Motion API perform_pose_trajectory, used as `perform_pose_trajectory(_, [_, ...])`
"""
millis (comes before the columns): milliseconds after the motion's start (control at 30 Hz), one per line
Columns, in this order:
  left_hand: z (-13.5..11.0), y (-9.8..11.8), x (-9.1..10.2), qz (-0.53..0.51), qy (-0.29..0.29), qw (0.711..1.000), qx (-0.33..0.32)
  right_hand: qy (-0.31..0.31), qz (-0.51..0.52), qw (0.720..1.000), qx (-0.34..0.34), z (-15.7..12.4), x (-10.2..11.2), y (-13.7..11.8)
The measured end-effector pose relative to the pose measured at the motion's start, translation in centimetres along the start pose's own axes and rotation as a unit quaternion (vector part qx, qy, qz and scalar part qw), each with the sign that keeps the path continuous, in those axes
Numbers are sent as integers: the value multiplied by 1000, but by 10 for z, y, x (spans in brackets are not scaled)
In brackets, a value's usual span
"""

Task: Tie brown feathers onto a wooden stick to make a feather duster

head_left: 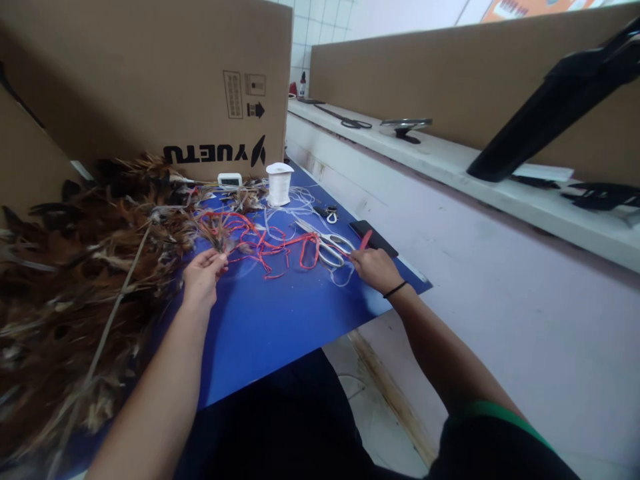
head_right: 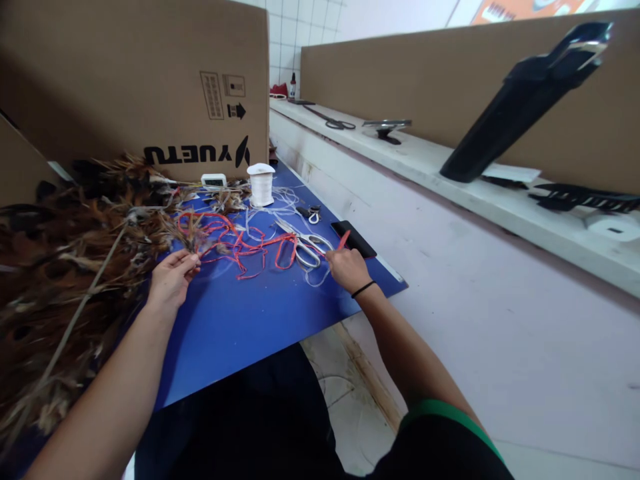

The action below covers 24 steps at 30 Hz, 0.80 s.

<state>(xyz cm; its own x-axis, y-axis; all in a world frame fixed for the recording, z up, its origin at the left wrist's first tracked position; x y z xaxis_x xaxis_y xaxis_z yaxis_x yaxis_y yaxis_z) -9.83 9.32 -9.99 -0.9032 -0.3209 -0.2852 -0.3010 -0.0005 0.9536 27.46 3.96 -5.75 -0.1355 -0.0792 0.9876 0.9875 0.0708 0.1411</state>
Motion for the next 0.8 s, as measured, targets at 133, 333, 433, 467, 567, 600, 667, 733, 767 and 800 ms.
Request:
perform_pose_trajectory(133, [0,0,0,-3,3,1000,-1,43,25,999,6,-7,3,1])
perform_pose_trajectory(333, [-1,1,0,2,1,1000,-2,81,88,993,9,11,16,-26])
perform_pose_trajectory(433, [-1,1,-1,3,-6,1000,0,35,47,998,-23,30,10,-36])
perform_pose_trajectory(467, [-1,1,-1,3,-8,1000,0,17,36,999,-30,35,7,-38])
perform_pose_trajectory(567, [0,0,-1,1,-11,1000,-3,-22,24,999,-27,49,2,-44])
perform_pose_trajectory(600, [0,0,-1,1,-10,1000,-2,-30,25,999,-23,52,2,-45])
perform_pose_trajectory(667, [0,-1,0,1,-6,1000,-1,-41,30,999,-21,55,2,-45])
perform_pose_trajectory(733, [0,-2,1,2,-3,1000,3,-34,48,998,-35,56,4,-38])
perform_pose_trajectory(767, [0,-2,1,3,-4,1000,4,-20,68,996,-48,56,6,-32])
perform_pose_trajectory(800, [0,-2,0,3,-7,1000,5,4,99,993,-62,55,10,-25])
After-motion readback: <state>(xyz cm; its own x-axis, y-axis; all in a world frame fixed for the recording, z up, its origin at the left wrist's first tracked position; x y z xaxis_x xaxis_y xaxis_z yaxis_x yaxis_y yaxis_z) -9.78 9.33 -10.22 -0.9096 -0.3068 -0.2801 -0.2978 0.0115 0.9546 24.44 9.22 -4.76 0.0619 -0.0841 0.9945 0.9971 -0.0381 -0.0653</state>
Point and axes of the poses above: each hand's wrist, its own z-axis towards the middle knuckle, its own x-axis out of the back of the hand, y = z × x, the point moved 7 cm from there along z, towards the middle knuckle, and after that the axes turned 3 degrees about z, right-handed, at the moved point
